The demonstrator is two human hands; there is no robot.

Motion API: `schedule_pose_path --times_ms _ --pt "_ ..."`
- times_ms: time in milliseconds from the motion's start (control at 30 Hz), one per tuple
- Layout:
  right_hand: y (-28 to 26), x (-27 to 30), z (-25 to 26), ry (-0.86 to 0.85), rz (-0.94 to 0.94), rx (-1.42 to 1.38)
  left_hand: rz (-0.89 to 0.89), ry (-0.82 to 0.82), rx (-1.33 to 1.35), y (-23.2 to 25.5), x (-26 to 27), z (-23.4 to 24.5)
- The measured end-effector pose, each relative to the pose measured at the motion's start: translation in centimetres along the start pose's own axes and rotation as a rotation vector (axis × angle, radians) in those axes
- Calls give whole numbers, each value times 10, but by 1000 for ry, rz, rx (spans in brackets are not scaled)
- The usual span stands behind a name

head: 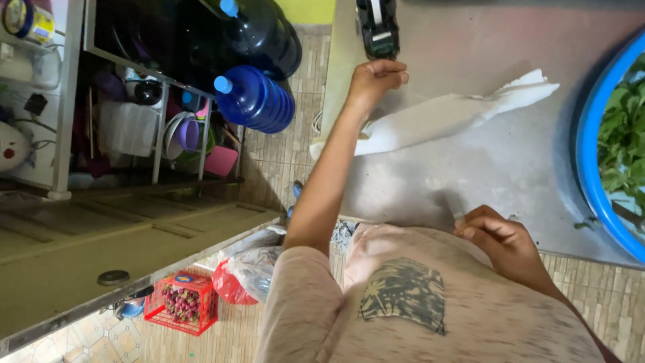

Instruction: The person is wrapping bunches of leafy green vegetables in white paper sheets and securing the bundles with tape.

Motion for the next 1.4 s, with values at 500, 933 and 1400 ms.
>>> schedule_pose_path --times_ms 500,933,1400 --pt "24 1 -1 127 -346 38 22 33 -633 -23 -17 -3" --pt "33 -4 1 111 -501 152 -67 -80 -963 -23 -16 -17" --pt "41 -4 5 89 -359 -44 -172 -391 -1205 8 98 -51"
Point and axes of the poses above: each hand's wrist, its own x-axis away from the middle knuckle, its own z-axis out of the back of the hand, y = z × x, the point moved 7 cm from there along -x, towards the middle knuckle, and after that the axes turned 4 degrees about -x, right-handed, at the moved point
